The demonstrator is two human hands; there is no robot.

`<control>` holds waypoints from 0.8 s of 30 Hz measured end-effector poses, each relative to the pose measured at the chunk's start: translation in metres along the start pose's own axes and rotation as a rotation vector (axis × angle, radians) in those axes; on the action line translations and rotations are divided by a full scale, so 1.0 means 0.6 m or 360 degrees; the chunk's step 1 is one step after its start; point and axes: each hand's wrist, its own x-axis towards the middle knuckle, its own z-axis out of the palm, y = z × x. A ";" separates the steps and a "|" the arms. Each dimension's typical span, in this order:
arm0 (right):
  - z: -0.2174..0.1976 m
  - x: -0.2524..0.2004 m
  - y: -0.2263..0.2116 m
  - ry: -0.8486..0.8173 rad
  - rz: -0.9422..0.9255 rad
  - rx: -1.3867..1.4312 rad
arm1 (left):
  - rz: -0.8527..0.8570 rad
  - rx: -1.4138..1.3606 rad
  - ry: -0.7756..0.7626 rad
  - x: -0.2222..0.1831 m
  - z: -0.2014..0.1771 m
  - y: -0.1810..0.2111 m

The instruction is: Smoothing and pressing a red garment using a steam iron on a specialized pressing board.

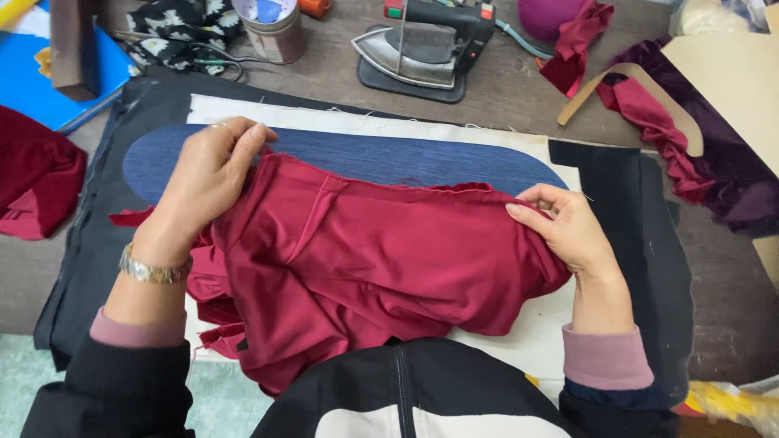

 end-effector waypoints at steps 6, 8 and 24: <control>0.001 -0.007 -0.025 -0.0018 -0.0001 -0.0150 | 0.0600 0.0741 0.0203 0.000 0.047 0.113; -0.003 -0.007 -0.025 -0.0038 0.0041 -0.0269 | 0.0792 0.0716 0.0166 -0.002 0.086 0.138; -0.015 -0.113 -0.030 -0.0823 -0.0702 -0.0419 | 0.0609 0.0254 -0.0774 -0.068 -0.026 0.222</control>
